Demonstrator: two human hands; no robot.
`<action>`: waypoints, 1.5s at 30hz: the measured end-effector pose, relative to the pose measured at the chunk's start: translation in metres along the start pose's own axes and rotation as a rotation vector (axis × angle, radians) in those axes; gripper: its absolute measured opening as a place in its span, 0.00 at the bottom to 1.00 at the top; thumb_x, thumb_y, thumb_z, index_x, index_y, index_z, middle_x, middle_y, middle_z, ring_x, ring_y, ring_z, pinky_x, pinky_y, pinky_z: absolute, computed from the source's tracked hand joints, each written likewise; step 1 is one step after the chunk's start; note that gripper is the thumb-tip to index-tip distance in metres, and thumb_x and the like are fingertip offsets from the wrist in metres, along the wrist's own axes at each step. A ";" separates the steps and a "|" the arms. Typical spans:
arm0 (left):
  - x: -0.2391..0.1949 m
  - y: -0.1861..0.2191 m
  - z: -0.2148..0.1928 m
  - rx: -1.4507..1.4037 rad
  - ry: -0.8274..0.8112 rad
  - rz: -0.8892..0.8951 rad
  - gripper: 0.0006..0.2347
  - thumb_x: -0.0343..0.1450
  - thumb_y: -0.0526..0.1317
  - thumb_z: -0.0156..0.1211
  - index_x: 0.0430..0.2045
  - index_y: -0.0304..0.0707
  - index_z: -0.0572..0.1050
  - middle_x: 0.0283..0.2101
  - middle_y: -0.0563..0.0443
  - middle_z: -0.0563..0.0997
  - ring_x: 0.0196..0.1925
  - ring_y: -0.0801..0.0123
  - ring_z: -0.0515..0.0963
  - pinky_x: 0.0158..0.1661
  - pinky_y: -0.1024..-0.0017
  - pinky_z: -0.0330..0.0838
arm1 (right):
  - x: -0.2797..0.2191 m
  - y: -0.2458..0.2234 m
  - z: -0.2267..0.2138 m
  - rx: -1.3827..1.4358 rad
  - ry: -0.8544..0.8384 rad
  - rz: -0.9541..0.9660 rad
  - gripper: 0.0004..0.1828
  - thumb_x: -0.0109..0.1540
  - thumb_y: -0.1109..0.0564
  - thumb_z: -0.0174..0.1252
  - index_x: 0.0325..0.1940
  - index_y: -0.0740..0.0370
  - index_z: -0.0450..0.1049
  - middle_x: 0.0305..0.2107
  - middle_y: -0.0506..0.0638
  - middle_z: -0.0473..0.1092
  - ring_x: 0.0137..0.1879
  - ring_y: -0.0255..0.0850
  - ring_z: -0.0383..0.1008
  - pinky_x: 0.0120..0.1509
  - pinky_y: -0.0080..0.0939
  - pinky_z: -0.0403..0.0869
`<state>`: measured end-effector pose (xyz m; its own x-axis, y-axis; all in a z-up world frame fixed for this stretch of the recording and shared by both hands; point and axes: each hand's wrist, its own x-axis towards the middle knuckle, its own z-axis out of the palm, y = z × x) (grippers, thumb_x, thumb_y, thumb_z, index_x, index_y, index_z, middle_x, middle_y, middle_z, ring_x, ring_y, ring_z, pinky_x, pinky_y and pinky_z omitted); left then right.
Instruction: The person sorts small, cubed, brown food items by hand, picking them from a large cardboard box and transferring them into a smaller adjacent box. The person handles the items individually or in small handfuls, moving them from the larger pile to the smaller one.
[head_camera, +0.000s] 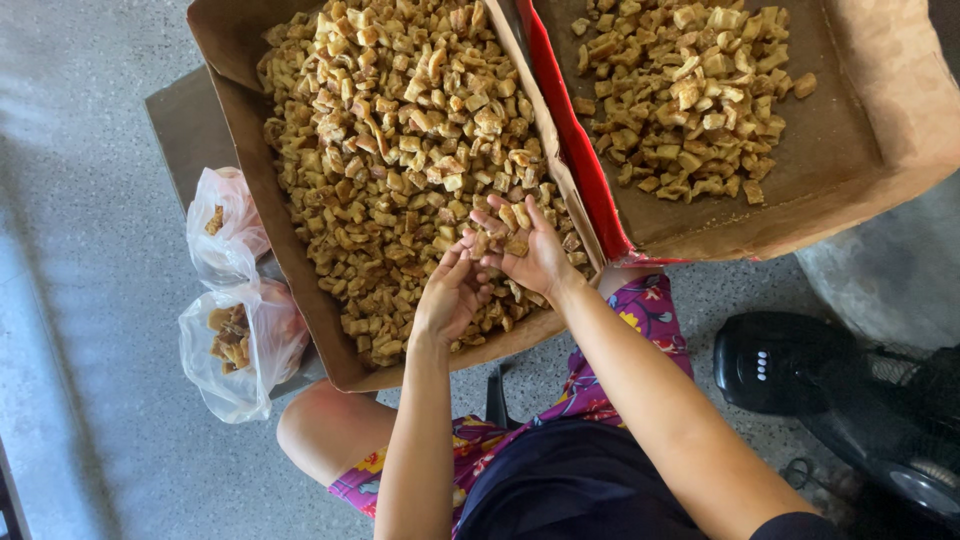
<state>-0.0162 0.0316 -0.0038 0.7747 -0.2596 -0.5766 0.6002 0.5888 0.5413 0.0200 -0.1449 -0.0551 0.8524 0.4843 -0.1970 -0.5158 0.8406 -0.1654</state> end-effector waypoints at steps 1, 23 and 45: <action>-0.002 0.001 0.001 0.021 0.002 0.017 0.13 0.80 0.38 0.43 0.59 0.41 0.68 0.38 0.54 0.77 0.34 0.76 0.74 0.34 0.77 0.74 | 0.000 0.000 0.002 0.005 0.052 -0.001 0.35 0.73 0.33 0.30 0.74 0.55 0.61 0.61 0.57 0.71 0.66 0.57 0.70 0.65 0.58 0.70; -0.146 0.130 -0.271 1.093 1.294 0.861 0.13 0.73 0.35 0.67 0.51 0.36 0.79 0.43 0.46 0.84 0.40 0.68 0.80 0.41 0.68 0.74 | 0.001 -0.005 -0.004 0.016 0.179 -0.009 0.27 0.74 0.36 0.41 0.63 0.56 0.71 0.53 0.56 0.75 0.59 0.53 0.74 0.67 0.61 0.71; -0.007 -0.006 -0.005 1.906 0.372 0.557 0.27 0.64 0.50 0.69 0.59 0.50 0.72 0.62 0.26 0.66 0.52 0.35 0.72 0.46 0.44 0.73 | 0.005 -0.012 -0.025 0.149 0.279 -0.270 0.22 0.72 0.38 0.49 0.51 0.57 0.74 0.41 0.55 0.76 0.48 0.49 0.77 0.52 0.50 0.77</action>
<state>-0.0261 0.0338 -0.0066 0.9925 -0.0839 -0.0893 -0.0469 -0.9335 0.3555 0.0285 -0.1582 -0.0789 0.8888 0.1745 -0.4237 -0.2414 0.9643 -0.1093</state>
